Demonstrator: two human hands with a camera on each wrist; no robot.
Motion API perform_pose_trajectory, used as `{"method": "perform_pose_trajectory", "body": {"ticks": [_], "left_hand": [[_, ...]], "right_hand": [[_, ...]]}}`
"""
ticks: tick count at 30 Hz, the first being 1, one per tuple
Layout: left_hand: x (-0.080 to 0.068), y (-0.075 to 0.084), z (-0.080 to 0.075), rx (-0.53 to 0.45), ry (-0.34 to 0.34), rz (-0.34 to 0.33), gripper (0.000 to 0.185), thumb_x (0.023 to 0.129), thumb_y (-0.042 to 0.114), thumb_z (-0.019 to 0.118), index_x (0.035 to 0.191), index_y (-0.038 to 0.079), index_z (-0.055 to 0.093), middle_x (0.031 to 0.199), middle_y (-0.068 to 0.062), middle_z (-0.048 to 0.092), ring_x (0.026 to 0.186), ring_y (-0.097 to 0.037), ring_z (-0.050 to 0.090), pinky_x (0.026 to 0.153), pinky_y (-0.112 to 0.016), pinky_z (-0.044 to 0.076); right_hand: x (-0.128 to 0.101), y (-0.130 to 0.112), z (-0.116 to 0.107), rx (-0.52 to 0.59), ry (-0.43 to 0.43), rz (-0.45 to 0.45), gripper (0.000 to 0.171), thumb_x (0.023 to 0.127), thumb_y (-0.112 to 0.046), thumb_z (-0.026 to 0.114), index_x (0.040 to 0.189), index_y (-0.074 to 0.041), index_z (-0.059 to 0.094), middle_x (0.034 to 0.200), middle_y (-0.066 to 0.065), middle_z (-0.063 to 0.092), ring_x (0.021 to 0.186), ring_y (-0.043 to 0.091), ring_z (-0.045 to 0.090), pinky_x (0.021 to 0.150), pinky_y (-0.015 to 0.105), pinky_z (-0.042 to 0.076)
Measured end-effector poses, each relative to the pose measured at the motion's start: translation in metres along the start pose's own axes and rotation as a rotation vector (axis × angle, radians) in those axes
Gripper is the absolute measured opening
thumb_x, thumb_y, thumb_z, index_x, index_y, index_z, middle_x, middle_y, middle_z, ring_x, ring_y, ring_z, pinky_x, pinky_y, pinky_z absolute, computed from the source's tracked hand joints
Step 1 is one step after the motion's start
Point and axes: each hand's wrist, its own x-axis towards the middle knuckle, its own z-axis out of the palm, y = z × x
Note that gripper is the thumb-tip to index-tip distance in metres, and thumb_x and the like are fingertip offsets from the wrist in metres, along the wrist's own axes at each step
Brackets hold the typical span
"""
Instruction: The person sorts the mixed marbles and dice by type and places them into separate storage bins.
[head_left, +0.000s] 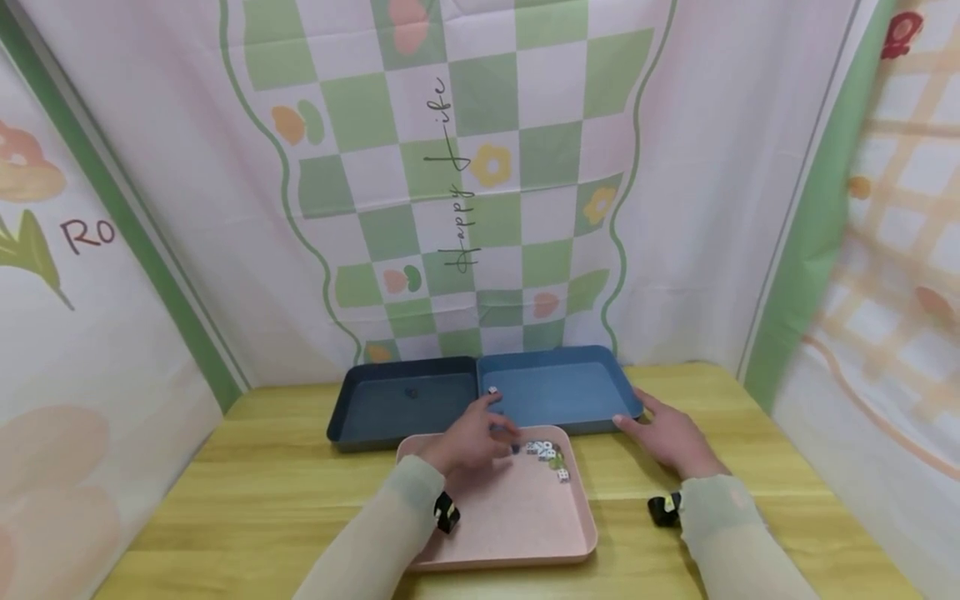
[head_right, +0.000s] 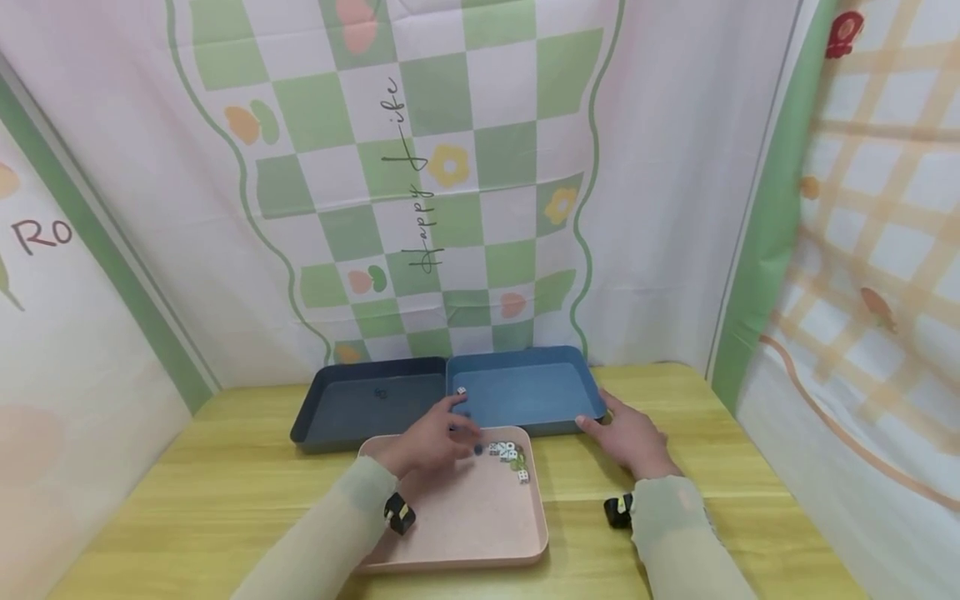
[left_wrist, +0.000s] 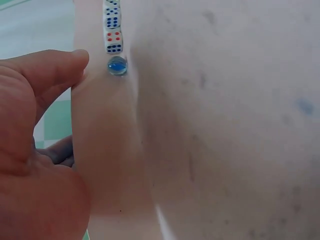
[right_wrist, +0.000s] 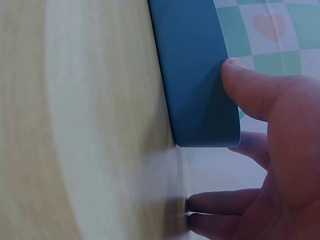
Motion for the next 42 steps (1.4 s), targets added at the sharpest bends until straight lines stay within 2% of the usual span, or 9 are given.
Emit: {"method": "perform_pose_trajectory", "body": {"ticks": [10,14,17,21,27,35,42], "left_hand": [[0.002,-0.002,0.007,0.130,0.024,0.051,0.023,0.087,0.012,0.077,0.106,0.025,0.079,0.163,-0.009,0.018,0.148,-0.032,0.015,0.112,-0.048,0.030],[-0.001,-0.004,0.010,0.161,0.006,0.060,0.025,0.086,0.015,0.078,0.108,0.026,0.079,0.162,-0.011,0.020,0.148,-0.032,0.014,0.113,-0.047,0.029],[-0.004,-0.006,0.012,0.198,-0.010,0.095,0.024,0.087,0.015,0.077,0.109,0.025,0.079,0.161,-0.014,0.022,0.148,-0.033,0.013,0.114,-0.047,0.027],[-0.007,-0.004,0.010,0.242,0.004,0.137,0.022,0.089,0.009,0.072,0.105,0.022,0.079,0.159,-0.016,0.026,0.148,-0.034,0.014,0.115,-0.048,0.025],[-0.007,0.002,0.006,0.278,0.016,0.130,0.023,0.088,0.004,0.070,0.102,0.019,0.080,0.158,-0.015,0.031,0.148,-0.035,0.016,0.116,-0.046,0.022],[-0.005,0.003,0.002,0.312,0.007,0.128,0.021,0.087,0.006,0.072,0.104,0.017,0.080,0.157,-0.015,0.032,0.148,-0.033,0.016,0.116,-0.045,0.021],[-0.004,0.004,0.002,0.331,-0.022,0.123,0.016,0.088,0.010,0.073,0.099,0.020,0.080,0.157,-0.014,0.033,0.149,-0.031,0.014,0.117,-0.044,0.020]], "right_hand": [[0.003,-0.001,-0.004,-0.001,0.008,-0.015,0.095,0.096,-0.067,0.048,0.157,0.000,0.021,0.144,0.038,0.037,0.127,0.060,0.036,0.100,0.071,0.030],[0.003,0.001,-0.001,-0.010,-0.011,-0.012,0.097,0.094,-0.069,0.047,0.157,0.000,0.021,0.145,0.037,0.037,0.128,0.060,0.036,0.100,0.071,0.030],[0.003,0.002,0.003,-0.011,-0.016,-0.012,0.098,0.094,-0.070,0.047,0.157,0.001,0.022,0.145,0.036,0.038,0.128,0.059,0.036,0.100,0.070,0.031],[0.005,0.004,0.005,0.000,-0.004,-0.021,0.097,0.094,-0.069,0.049,0.156,0.001,0.023,0.145,0.036,0.038,0.128,0.059,0.036,0.100,0.070,0.031],[0.005,0.004,0.002,-0.007,-0.001,-0.014,0.096,0.095,-0.067,0.049,0.157,0.001,0.022,0.145,0.037,0.037,0.129,0.059,0.035,0.100,0.070,0.031],[0.004,-0.001,-0.003,-0.005,-0.001,-0.011,0.094,0.096,-0.066,0.049,0.157,0.001,0.022,0.146,0.037,0.035,0.130,0.059,0.033,0.101,0.070,0.030],[0.006,0.000,0.000,-0.006,-0.007,0.000,0.095,0.096,-0.066,0.048,0.157,0.001,0.021,0.146,0.037,0.035,0.130,0.059,0.034,0.101,0.070,0.030]]}}
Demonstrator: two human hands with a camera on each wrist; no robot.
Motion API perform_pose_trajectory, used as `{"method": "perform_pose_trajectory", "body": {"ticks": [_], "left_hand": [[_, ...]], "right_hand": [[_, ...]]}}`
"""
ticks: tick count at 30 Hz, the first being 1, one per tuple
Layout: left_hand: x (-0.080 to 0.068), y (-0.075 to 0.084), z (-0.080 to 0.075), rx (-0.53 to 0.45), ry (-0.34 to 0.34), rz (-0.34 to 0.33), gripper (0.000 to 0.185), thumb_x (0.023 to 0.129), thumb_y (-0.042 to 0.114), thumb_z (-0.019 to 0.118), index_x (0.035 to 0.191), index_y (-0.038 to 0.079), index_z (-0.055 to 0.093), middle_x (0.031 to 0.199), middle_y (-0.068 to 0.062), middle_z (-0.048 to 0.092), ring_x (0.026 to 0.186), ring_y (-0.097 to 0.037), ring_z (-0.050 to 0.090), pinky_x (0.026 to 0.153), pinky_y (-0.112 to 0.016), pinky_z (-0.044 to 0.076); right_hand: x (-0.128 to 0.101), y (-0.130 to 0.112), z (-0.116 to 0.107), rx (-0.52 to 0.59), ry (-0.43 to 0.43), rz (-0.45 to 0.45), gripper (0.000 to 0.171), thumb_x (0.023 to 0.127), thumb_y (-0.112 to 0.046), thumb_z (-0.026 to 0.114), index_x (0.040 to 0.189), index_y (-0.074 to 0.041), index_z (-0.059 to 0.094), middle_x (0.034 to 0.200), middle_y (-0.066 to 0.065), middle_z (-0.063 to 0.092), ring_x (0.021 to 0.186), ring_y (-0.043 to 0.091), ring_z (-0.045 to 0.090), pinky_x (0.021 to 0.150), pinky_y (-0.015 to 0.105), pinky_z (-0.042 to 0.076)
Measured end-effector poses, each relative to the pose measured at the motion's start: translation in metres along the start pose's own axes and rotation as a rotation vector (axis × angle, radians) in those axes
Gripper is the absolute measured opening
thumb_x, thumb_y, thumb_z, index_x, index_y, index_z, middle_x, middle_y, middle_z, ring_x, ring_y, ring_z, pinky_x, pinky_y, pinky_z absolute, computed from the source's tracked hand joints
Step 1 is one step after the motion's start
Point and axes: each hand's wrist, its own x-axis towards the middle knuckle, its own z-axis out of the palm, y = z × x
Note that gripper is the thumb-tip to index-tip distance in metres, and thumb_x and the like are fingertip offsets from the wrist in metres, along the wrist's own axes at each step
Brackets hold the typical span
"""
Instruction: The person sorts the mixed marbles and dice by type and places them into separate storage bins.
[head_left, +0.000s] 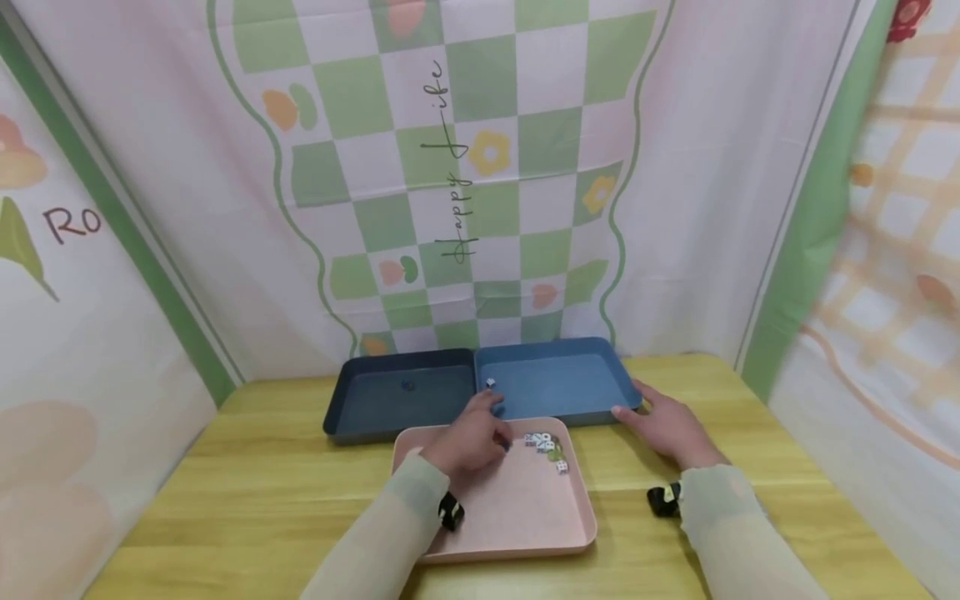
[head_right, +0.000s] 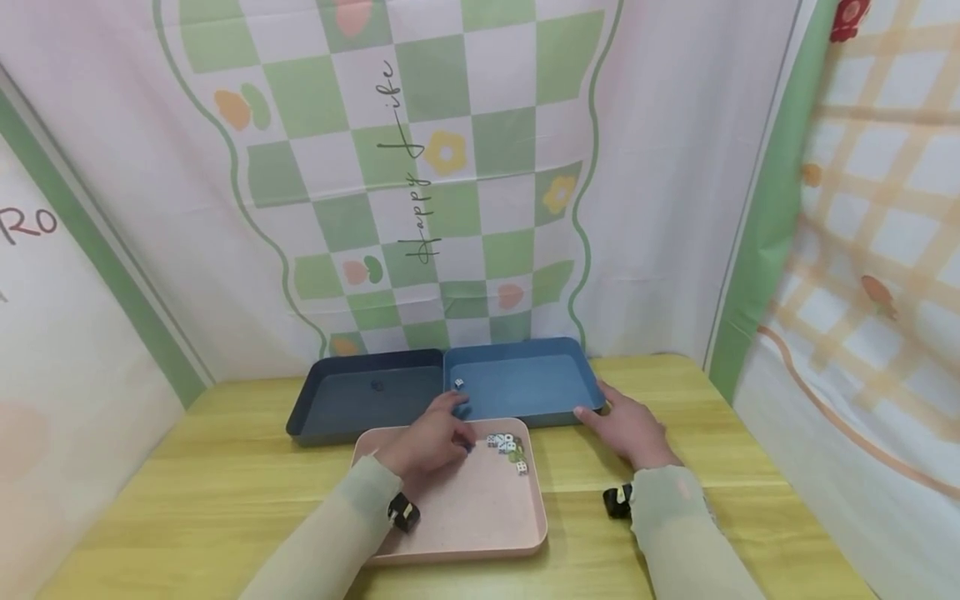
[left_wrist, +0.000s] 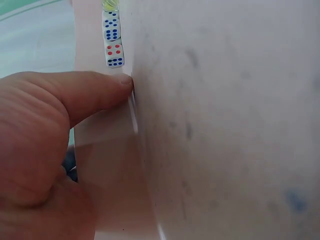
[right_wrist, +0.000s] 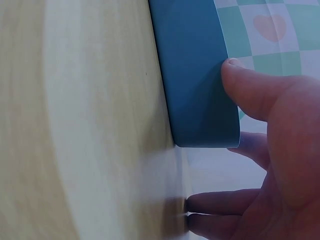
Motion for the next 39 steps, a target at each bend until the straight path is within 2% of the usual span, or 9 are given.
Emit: {"method": "perform_pose_trajectory", "body": {"ticks": [8,22,26,32,39], "left_hand": [[0.001,-0.003,-0.001,0.009,0.013,0.048,0.015,0.087,0.010,0.071,0.095,0.020,0.079,0.155,-0.017,0.036,0.148,-0.035,0.016,0.116,-0.048,0.020],[0.000,-0.001,-0.002,0.022,-0.027,0.032,0.008,0.092,0.017,0.073,0.096,0.020,0.079,0.153,-0.014,0.039,0.148,-0.033,0.014,0.117,-0.047,0.018],[0.002,-0.003,0.000,-0.039,-0.002,0.017,0.011,0.094,0.021,0.072,0.100,0.019,0.080,0.153,-0.012,0.040,0.148,-0.031,0.015,0.116,-0.045,0.021],[0.004,-0.008,0.001,-0.216,0.053,-0.015,0.016,0.096,0.023,0.069,0.107,0.017,0.080,0.154,-0.010,0.039,0.148,-0.028,0.018,0.115,-0.047,0.023],[0.004,-0.013,-0.005,-0.404,0.038,-0.093,0.017,0.098,0.027,0.066,0.108,0.022,0.079,0.156,-0.007,0.036,0.146,-0.028,0.025,0.112,-0.050,0.030]], "right_hand": [[0.002,0.000,0.000,-0.005,0.000,0.004,0.096,0.095,-0.068,0.047,0.158,-0.001,0.019,0.148,0.036,0.034,0.131,0.059,0.032,0.102,0.070,0.028],[-0.001,0.001,0.000,-0.011,0.002,-0.002,0.095,0.095,-0.068,0.048,0.157,-0.001,0.021,0.146,0.037,0.036,0.129,0.059,0.034,0.100,0.070,0.031],[-0.002,0.000,-0.002,-0.009,-0.001,0.001,0.095,0.095,-0.068,0.048,0.158,-0.001,0.020,0.146,0.037,0.036,0.129,0.059,0.034,0.101,0.070,0.030],[-0.002,-0.002,-0.004,-0.008,0.001,0.002,0.096,0.095,-0.067,0.048,0.157,0.000,0.021,0.146,0.037,0.036,0.129,0.060,0.034,0.100,0.071,0.030],[-0.002,-0.003,-0.002,-0.001,-0.009,0.008,0.095,0.095,-0.067,0.048,0.157,0.000,0.021,0.146,0.037,0.035,0.129,0.060,0.033,0.101,0.071,0.029]]}}
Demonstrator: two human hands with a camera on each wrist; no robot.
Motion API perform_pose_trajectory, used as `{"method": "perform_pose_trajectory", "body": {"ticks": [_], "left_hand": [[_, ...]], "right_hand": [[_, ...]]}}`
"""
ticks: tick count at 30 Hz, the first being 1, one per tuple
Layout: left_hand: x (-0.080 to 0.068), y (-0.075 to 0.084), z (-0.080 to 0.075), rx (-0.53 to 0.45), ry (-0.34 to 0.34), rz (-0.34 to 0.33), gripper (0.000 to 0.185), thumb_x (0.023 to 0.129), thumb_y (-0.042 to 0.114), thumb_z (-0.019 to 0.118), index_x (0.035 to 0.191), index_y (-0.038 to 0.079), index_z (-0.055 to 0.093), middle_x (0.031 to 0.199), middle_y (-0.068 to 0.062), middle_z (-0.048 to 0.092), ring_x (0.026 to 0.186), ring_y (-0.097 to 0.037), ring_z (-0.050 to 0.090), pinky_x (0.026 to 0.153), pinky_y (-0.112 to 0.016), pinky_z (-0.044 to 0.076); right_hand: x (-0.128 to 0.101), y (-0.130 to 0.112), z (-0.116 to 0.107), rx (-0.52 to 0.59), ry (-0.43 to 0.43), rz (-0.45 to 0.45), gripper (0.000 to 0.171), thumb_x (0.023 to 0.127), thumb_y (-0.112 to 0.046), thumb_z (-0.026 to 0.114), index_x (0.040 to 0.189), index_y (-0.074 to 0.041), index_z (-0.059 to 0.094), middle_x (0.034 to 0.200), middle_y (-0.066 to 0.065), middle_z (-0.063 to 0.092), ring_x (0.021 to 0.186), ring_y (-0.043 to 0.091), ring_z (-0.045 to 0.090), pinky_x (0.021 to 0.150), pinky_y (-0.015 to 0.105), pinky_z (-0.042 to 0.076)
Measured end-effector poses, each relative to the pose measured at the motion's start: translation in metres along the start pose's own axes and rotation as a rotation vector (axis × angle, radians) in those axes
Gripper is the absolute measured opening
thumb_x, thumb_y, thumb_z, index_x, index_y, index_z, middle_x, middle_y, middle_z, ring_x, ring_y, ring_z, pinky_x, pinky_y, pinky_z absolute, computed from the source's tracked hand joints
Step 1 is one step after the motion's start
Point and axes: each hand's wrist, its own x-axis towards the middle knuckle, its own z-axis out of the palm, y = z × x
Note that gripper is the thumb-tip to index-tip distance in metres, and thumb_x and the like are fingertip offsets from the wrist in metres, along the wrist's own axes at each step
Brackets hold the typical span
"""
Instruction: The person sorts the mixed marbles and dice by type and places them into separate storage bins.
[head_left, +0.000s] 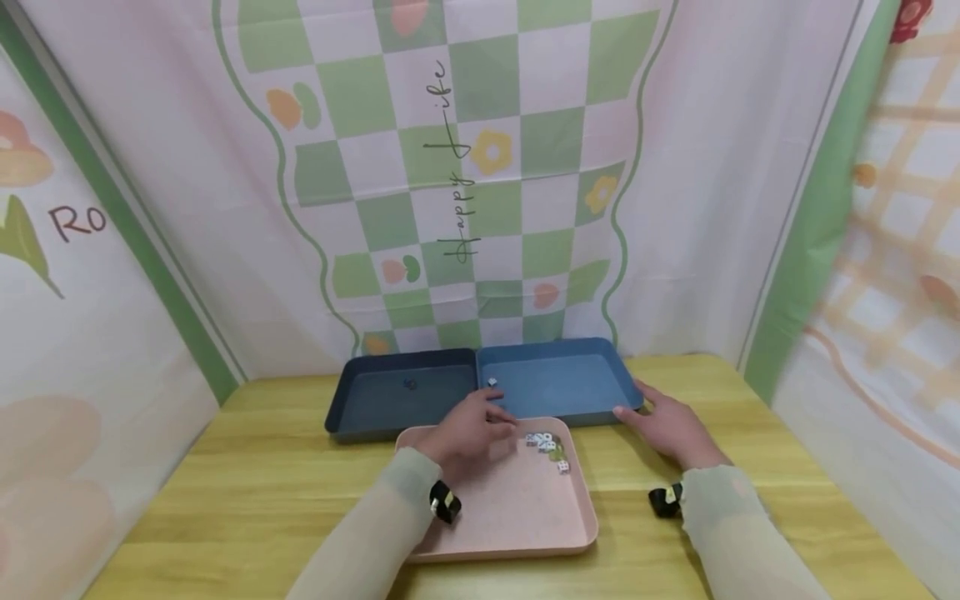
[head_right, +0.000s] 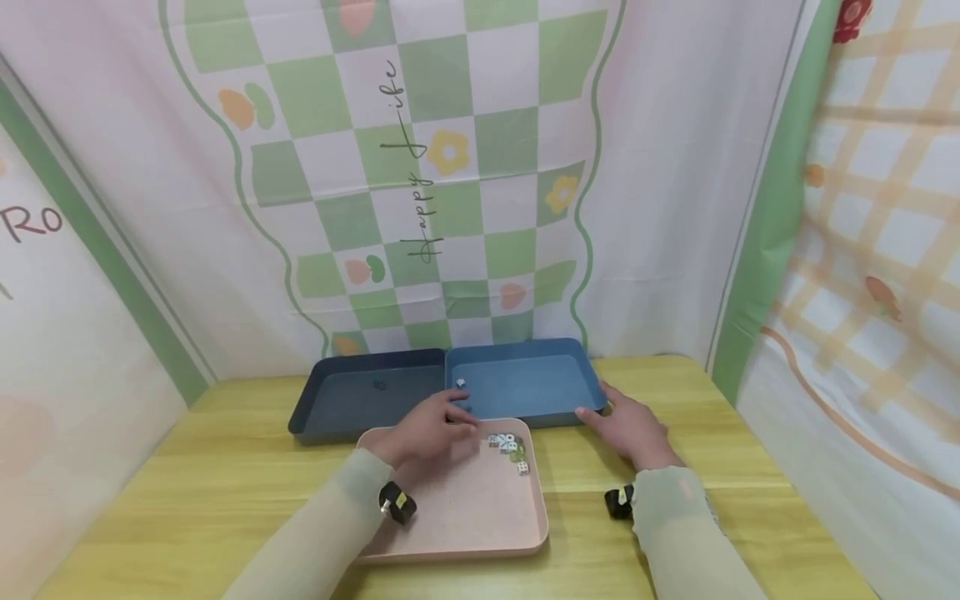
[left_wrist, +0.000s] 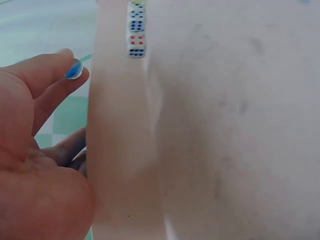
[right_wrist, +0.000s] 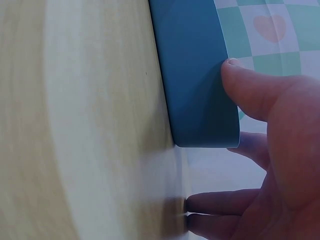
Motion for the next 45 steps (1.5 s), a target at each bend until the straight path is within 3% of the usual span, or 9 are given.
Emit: {"method": "perform_pose_trajectory", "body": {"ticks": [6,14,19,26,32,37,45], "left_hand": [[-0.002,0.003,-0.008,-0.132,0.016,-0.053,0.022,0.098,0.032,0.065,0.114,0.023,0.077,0.155,-0.005,0.039,0.146,-0.029,0.026,0.113,-0.052,0.028],[-0.002,0.001,-0.020,-0.247,0.045,-0.047,0.031,0.099,0.037,0.063,0.120,0.017,0.075,0.155,-0.005,0.040,0.145,-0.028,0.028,0.109,-0.051,0.034],[-0.007,-0.001,-0.032,-0.308,0.132,-0.067,0.031,0.102,0.032,0.060,0.124,0.015,0.072,0.154,-0.008,0.040,0.144,-0.030,0.030,0.108,-0.051,0.036],[-0.009,-0.014,-0.052,-0.320,0.370,-0.164,0.029,0.099,0.030,0.065,0.121,0.014,0.073,0.150,-0.008,0.046,0.139,-0.032,0.037,0.106,-0.052,0.038],[-0.015,-0.030,-0.071,-0.326,0.497,-0.230,0.029,0.097,0.034,0.068,0.117,0.014,0.074,0.128,-0.003,0.062,0.109,-0.026,0.059,0.088,-0.047,0.049],[-0.022,-0.044,-0.088,-0.309,0.546,-0.279,0.026,0.097,0.031,0.067,0.114,0.012,0.075,0.119,-0.004,0.066,0.103,-0.027,0.061,0.086,-0.045,0.048],[-0.028,-0.060,-0.107,-0.244,0.543,-0.419,0.027,0.098,0.030,0.066,0.114,0.009,0.074,0.120,-0.009,0.066,0.110,-0.029,0.058,0.093,-0.047,0.046]], "right_hand": [[-0.001,0.000,0.001,0.005,0.004,0.005,0.095,0.095,-0.067,0.049,0.157,0.000,0.021,0.146,0.037,0.036,0.129,0.059,0.034,0.101,0.070,0.029],[-0.003,-0.001,0.000,0.001,0.010,-0.001,0.095,0.095,-0.067,0.048,0.157,0.001,0.022,0.146,0.037,0.036,0.129,0.059,0.034,0.101,0.070,0.029],[-0.004,-0.003,-0.001,0.004,0.007,0.005,0.095,0.095,-0.067,0.049,0.157,0.000,0.022,0.146,0.037,0.035,0.129,0.059,0.034,0.101,0.070,0.030],[-0.003,-0.001,0.000,0.004,0.010,0.001,0.096,0.095,-0.068,0.048,0.157,0.000,0.022,0.146,0.037,0.035,0.129,0.060,0.033,0.100,0.071,0.030],[-0.003,-0.001,-0.001,0.003,0.007,-0.002,0.095,0.095,-0.067,0.048,0.157,0.000,0.022,0.145,0.037,0.036,0.129,0.060,0.034,0.100,0.071,0.030],[-0.003,-0.001,-0.001,0.007,0.005,0.002,0.095,0.095,-0.067,0.049,0.157,0.000,0.022,0.146,0.037,0.036,0.129,0.060,0.034,0.099,0.071,0.030],[-0.003,0.002,0.000,0.008,0.015,0.002,0.095,0.095,-0.067,0.049,0.157,0.000,0.022,0.146,0.037,0.036,0.129,0.059,0.034,0.101,0.070,0.030]]}}
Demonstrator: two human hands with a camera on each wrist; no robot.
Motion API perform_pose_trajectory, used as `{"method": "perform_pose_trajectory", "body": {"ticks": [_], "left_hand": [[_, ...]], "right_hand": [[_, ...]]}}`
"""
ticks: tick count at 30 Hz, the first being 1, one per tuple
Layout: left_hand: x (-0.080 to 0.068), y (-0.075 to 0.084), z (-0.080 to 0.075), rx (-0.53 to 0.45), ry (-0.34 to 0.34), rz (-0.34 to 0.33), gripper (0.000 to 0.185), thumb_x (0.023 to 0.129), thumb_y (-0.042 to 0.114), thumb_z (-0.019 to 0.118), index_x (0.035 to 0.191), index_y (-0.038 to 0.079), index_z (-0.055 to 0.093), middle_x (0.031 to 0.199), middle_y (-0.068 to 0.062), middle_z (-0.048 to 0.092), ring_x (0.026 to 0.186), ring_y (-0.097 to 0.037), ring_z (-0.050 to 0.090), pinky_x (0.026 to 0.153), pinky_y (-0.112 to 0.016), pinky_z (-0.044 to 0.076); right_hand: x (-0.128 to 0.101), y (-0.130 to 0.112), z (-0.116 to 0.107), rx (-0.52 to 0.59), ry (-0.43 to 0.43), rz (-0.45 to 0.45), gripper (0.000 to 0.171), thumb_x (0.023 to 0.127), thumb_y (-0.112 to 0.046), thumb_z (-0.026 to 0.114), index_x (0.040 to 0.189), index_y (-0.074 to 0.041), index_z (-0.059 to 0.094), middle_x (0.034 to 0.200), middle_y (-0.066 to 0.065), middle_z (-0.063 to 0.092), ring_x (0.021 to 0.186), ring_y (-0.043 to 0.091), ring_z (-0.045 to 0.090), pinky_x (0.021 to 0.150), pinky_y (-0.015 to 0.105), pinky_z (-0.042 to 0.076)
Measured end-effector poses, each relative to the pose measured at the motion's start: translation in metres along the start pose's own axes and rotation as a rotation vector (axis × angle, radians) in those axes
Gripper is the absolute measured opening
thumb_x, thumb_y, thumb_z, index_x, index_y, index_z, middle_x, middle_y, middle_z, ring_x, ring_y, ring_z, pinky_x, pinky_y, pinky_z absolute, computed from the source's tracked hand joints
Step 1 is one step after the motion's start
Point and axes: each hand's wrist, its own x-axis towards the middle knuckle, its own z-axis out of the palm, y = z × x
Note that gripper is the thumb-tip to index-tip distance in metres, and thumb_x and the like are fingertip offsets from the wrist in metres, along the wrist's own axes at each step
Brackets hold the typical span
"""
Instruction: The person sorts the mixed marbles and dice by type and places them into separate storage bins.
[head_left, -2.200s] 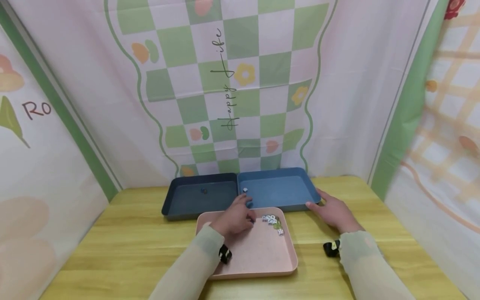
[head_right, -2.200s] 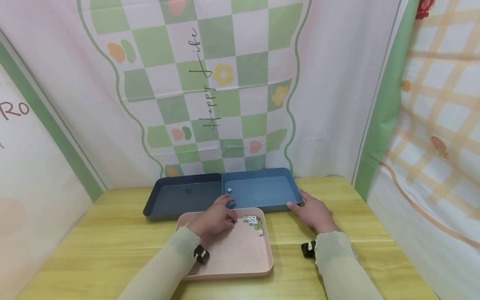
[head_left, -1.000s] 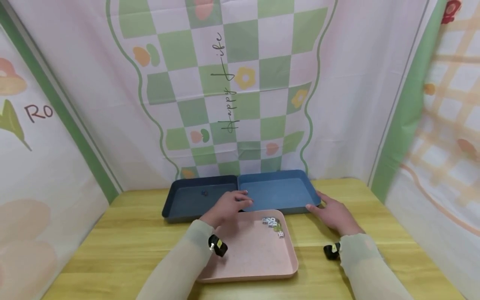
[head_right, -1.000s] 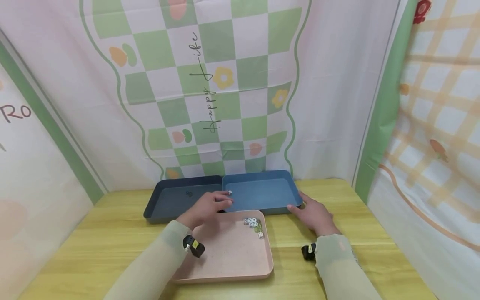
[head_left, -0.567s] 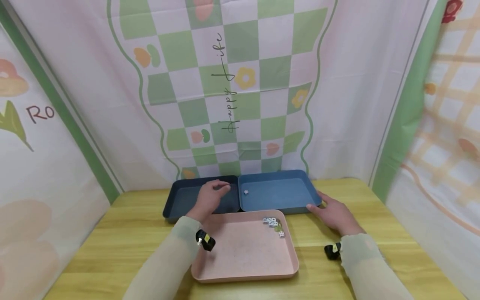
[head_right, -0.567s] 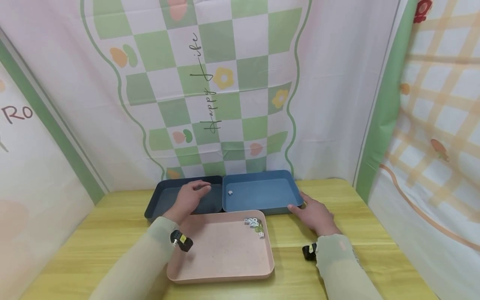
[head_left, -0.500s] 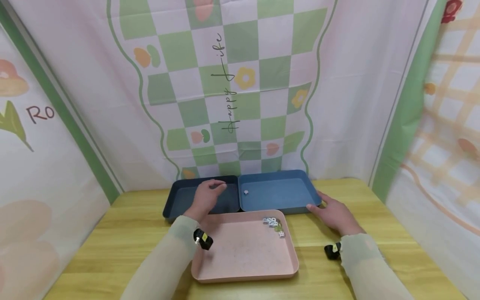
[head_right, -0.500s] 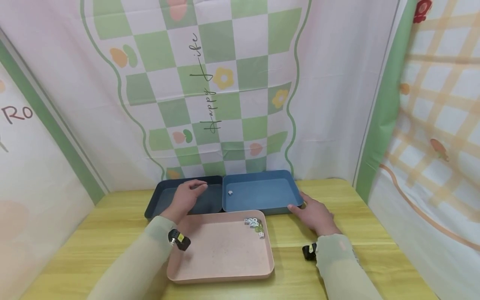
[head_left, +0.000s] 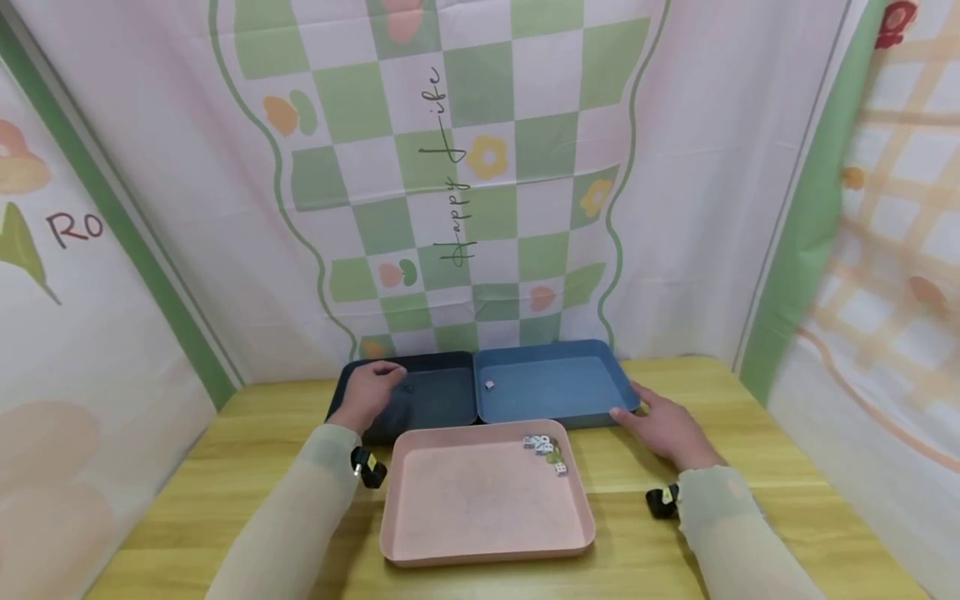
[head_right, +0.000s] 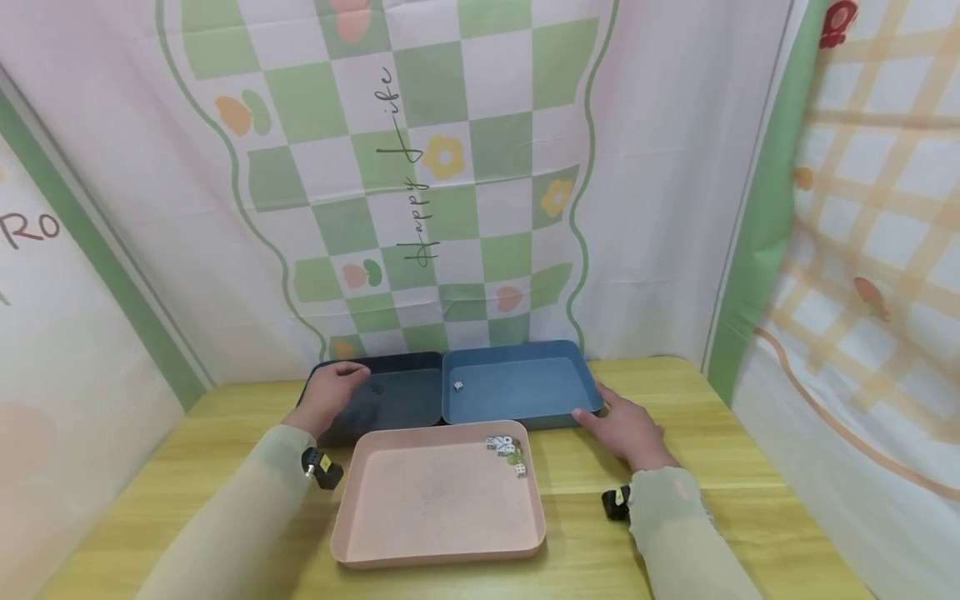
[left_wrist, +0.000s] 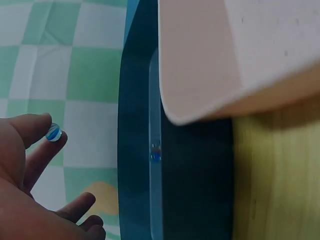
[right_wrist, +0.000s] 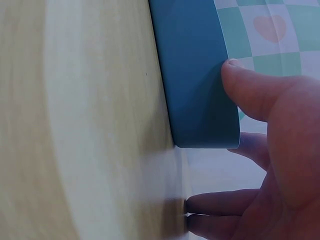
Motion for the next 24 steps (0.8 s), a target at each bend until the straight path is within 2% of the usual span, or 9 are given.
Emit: {"method": "perform_pose_trajectory", "body": {"ticks": [11,18,24], "left_hand": [[0.002,-0.007,-0.015,0.079,0.009,-0.045,0.031,0.100,0.029,0.062,0.118,0.005,0.071,0.125,-0.013,0.063,0.116,-0.033,0.055,0.097,-0.051,0.044],[0.001,-0.007,-0.013,0.075,-0.017,-0.080,0.032,0.102,0.027,0.059,0.121,0.003,0.068,0.128,-0.016,0.061,0.118,-0.036,0.054,0.098,-0.052,0.043],[0.005,-0.010,-0.009,0.105,-0.005,-0.072,0.035,0.103,0.029,0.057,0.125,0.004,0.067,0.131,-0.016,0.060,0.122,-0.036,0.051,0.100,-0.052,0.042]], "right_hand": [[0.000,0.001,0.002,-0.004,0.000,-0.014,0.095,0.095,-0.066,0.049,0.156,0.001,0.023,0.145,0.037,0.037,0.128,0.060,0.036,0.100,0.071,0.031],[-0.002,0.001,0.001,-0.005,0.002,-0.012,0.095,0.096,-0.066,0.049,0.156,0.002,0.023,0.144,0.038,0.037,0.128,0.060,0.035,0.100,0.071,0.030],[-0.001,0.001,0.001,-0.002,0.002,-0.011,0.096,0.095,-0.067,0.049,0.157,0.001,0.022,0.145,0.037,0.036,0.129,0.060,0.034,0.101,0.071,0.029]]}}
